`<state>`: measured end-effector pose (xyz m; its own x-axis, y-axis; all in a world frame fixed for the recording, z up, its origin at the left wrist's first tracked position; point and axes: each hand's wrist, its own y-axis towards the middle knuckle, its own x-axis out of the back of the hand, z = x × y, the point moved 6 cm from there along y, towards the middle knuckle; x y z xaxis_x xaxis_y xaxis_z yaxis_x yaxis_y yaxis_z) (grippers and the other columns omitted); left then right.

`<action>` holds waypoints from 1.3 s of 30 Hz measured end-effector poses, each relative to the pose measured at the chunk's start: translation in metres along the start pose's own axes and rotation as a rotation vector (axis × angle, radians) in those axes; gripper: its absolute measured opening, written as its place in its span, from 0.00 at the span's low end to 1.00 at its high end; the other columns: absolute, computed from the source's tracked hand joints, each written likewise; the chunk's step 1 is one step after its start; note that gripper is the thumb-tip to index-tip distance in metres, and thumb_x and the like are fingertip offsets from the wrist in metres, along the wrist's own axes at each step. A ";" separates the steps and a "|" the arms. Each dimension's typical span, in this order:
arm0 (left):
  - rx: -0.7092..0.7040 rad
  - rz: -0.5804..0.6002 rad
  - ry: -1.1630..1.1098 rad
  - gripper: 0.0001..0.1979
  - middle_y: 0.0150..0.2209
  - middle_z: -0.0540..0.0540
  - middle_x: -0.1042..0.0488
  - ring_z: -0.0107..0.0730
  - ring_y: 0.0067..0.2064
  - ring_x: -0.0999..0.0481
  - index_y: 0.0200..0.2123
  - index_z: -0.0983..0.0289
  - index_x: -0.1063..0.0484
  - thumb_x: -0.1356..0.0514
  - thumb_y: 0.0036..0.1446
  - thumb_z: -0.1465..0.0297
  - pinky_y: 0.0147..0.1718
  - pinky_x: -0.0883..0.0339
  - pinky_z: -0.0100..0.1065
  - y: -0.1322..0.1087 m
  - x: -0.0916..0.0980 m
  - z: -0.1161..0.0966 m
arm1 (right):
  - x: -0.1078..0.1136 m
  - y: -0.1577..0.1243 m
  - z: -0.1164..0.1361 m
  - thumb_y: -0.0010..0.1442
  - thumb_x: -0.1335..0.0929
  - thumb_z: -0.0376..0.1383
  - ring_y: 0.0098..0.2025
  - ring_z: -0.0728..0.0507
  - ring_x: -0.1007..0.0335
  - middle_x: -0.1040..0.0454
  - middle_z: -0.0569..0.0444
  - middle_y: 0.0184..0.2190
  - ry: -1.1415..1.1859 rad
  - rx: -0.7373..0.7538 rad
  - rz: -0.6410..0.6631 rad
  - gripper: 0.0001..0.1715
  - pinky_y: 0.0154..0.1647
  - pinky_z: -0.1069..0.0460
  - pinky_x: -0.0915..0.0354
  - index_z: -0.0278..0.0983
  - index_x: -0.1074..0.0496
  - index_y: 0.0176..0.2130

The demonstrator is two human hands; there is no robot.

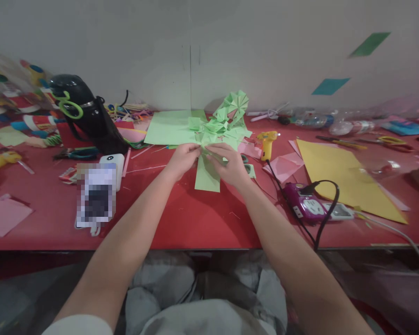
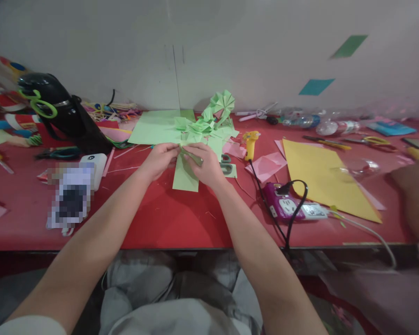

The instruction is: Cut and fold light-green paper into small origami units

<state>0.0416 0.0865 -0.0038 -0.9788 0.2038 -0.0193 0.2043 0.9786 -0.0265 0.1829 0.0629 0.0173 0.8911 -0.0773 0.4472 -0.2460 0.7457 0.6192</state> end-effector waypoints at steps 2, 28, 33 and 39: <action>0.018 -0.009 -0.026 0.09 0.34 0.56 0.22 0.31 0.32 0.23 0.39 0.66 0.24 0.42 0.61 0.68 0.36 0.28 0.34 0.000 0.000 0.000 | 0.000 0.000 0.001 0.64 0.33 0.46 0.51 0.39 0.28 0.24 0.47 0.48 -0.042 0.028 -0.008 0.16 0.57 0.40 0.34 0.45 0.21 0.47; -0.026 -0.130 0.014 0.04 0.35 0.56 0.23 0.30 0.32 0.23 0.37 0.65 0.28 0.40 0.56 0.73 0.34 0.27 0.34 0.001 0.009 -0.003 | 0.015 0.001 -0.010 0.58 0.33 0.34 0.36 0.45 0.30 0.24 0.52 0.36 -0.056 -0.126 -0.178 0.09 0.35 0.49 0.34 0.39 0.23 0.38; 0.002 -0.139 -0.062 0.02 0.31 0.54 0.24 0.30 0.30 0.23 0.34 0.64 0.30 0.41 0.58 0.71 0.31 0.28 0.32 0.002 0.010 -0.002 | 0.011 0.001 0.000 0.57 0.33 0.32 0.39 0.44 0.29 0.24 0.51 0.38 -0.020 -0.026 -0.137 0.10 0.39 0.47 0.32 0.41 0.21 0.36; -0.017 -0.093 -0.157 0.11 0.32 0.54 0.25 0.33 0.31 0.22 0.32 0.64 0.29 0.38 0.58 0.62 0.31 0.26 0.35 0.000 0.008 -0.004 | 0.008 0.000 -0.004 0.54 0.36 0.26 0.47 0.41 0.29 0.24 0.51 0.43 -0.043 0.030 -0.109 0.20 0.50 0.42 0.32 0.43 0.19 0.39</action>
<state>0.0341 0.0880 0.0004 -0.9791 0.1061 -0.1736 0.1110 0.9936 -0.0187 0.1912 0.0646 0.0182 0.8959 -0.1858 0.4034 -0.1605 0.7115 0.6841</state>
